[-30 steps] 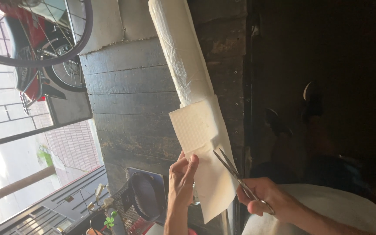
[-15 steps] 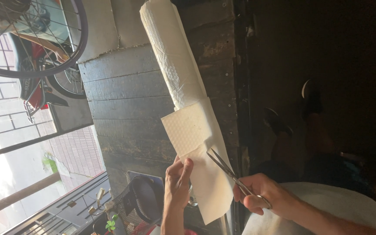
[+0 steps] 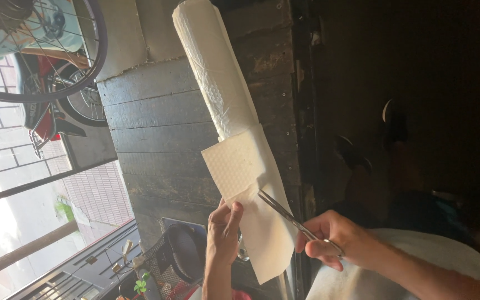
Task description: Wrapping a motorcycle exhaust pipe with protective white paper and cutting it with scissors.
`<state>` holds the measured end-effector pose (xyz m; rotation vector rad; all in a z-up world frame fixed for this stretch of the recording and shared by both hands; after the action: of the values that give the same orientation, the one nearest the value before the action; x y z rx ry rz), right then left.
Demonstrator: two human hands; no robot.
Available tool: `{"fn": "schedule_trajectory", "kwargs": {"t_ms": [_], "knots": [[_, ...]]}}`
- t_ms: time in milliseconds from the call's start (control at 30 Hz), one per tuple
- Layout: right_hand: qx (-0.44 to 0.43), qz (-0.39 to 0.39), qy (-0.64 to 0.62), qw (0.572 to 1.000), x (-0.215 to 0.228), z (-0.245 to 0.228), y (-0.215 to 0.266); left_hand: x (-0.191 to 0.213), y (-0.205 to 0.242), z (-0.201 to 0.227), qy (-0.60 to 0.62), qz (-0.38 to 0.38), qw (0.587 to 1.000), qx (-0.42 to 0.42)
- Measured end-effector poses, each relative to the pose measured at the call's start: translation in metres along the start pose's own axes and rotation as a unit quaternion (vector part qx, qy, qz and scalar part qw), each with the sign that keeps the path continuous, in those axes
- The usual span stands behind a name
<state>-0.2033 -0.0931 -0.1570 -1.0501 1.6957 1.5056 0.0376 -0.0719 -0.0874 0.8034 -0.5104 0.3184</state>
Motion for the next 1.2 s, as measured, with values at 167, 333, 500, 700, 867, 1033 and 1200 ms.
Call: {"fn": "schedule_trajectory", "kwargs": {"t_ms": [167,333,500,700,867,1033,1200], "knots": [[-0.078,0.020,-0.050,0.995,-0.006,-0.026,0.005,-0.001,-0.004,-0.001,-0.009,-0.003,1.000,0.000],[-0.078,0.047,0.020,0.996,-0.029,-0.065,0.018,0.000,0.001,0.009,-0.044,0.002,0.999,0.028],[-0.091,0.079,0.048,0.992,-0.024,-0.070,0.018,0.002,0.001,0.007,-0.054,0.004,0.998,0.038],[-0.078,0.070,0.007,0.994,-0.015,-0.058,0.018,0.001,0.003,0.004,-0.036,-0.007,0.998,0.044],[-0.064,0.053,-0.082,0.993,-0.002,-0.052,0.020,0.002,0.001,-0.007,-0.030,0.015,0.999,0.032],[-0.084,0.036,-0.059,0.994,-0.005,-0.039,0.023,0.001,0.000,-0.004,-0.027,-0.001,0.998,0.049],[-0.083,0.040,-0.038,0.995,-0.007,-0.031,0.020,0.001,-0.003,-0.013,-0.033,0.000,0.998,0.057]]}}
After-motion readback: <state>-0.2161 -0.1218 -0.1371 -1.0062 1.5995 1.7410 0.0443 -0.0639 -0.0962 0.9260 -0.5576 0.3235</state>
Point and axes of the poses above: each hand's wrist, its own y-axis away from the middle knuckle, its own x-axis out of the back of the hand, z = x × y, the point moved 10 cm from there along -y, towards the middle knuckle, and after that the axes turned 15 degrees about -y, right-handed, at the moved point
